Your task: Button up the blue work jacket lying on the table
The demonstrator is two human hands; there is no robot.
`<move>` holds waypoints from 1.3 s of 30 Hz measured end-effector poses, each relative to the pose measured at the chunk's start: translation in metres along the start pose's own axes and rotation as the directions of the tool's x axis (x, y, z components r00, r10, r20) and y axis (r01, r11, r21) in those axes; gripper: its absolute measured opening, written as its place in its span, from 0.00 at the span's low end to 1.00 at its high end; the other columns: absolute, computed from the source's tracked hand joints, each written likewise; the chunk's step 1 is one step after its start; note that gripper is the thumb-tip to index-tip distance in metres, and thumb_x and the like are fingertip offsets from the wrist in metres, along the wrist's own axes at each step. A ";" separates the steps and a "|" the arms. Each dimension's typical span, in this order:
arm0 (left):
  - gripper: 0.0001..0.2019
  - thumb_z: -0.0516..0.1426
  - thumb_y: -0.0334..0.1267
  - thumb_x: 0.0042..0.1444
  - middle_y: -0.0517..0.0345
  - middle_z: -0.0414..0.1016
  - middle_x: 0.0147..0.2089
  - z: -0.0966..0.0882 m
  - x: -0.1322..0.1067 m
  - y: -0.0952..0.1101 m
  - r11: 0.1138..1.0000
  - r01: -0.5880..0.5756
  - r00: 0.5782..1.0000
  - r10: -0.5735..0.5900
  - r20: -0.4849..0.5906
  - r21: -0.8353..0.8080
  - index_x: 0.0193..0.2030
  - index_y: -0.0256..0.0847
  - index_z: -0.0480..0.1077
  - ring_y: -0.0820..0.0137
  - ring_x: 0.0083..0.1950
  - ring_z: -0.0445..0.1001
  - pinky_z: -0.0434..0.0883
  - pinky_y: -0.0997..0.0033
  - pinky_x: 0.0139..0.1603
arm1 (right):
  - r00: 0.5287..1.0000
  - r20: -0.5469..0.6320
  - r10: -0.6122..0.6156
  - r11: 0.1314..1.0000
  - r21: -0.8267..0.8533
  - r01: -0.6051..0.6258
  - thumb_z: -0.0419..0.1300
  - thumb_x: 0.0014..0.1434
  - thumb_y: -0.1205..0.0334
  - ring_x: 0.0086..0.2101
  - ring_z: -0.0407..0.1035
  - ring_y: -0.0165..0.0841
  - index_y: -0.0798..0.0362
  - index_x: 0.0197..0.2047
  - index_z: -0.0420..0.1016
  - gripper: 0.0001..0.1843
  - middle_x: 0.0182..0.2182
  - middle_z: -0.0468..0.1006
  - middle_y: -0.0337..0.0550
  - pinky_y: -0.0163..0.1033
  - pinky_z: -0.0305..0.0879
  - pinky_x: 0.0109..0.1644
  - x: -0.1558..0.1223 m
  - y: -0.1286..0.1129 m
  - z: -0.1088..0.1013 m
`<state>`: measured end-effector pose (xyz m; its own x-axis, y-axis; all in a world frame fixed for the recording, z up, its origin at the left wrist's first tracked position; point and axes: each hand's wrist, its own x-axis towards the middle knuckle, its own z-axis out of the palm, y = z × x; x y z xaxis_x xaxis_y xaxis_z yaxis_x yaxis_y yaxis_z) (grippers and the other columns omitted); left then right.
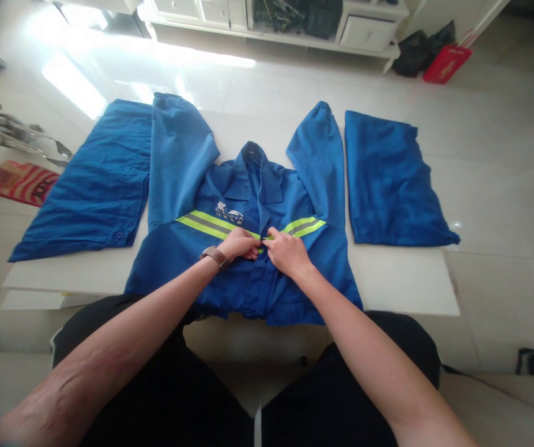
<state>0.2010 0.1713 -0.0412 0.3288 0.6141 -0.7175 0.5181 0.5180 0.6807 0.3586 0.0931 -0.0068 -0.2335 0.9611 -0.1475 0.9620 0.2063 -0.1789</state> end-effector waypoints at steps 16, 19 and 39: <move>0.13 0.56 0.35 0.57 0.56 0.76 0.20 0.008 -0.005 -0.009 0.956 -0.208 0.965 0.236 -0.119 0.206 0.22 0.38 0.72 0.67 0.23 0.77 0.74 0.72 0.27 | 0.989 0.050 0.140 0.986 0.082 -0.144 0.53 0.71 0.58 0.48 0.74 0.39 0.44 0.58 0.81 0.19 0.59 0.74 0.43 0.42 0.71 0.48 0.003 0.000 0.001; 0.14 0.54 0.37 0.59 0.56 0.75 0.20 0.008 -0.003 -0.011 0.957 -0.224 0.965 0.245 -0.095 0.185 0.23 0.38 0.70 0.67 0.23 0.76 0.74 0.71 0.27 | 0.992 0.045 0.117 0.992 0.052 -0.119 0.53 0.71 0.59 0.49 0.73 0.41 0.45 0.59 0.79 0.19 0.59 0.73 0.45 0.42 0.72 0.47 0.002 -0.002 0.001; 0.21 0.59 0.42 0.60 0.48 0.74 0.64 -0.041 -0.032 0.001 0.561 -0.454 0.729 0.681 -0.075 0.692 0.60 0.44 0.73 0.57 0.65 0.72 0.68 0.53 0.67 | 0.925 0.084 0.371 0.925 0.059 -0.377 0.50 0.72 0.48 0.74 0.41 0.55 0.38 0.76 0.57 0.31 0.76 0.52 0.47 0.65 0.45 0.73 0.000 0.063 -0.004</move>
<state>0.1592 0.1768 -0.0114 0.5333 0.8445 -0.0483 0.6881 -0.4000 0.6054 0.4198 0.1065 -0.0144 0.1295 0.9500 -0.2842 0.9690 -0.1820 -0.1669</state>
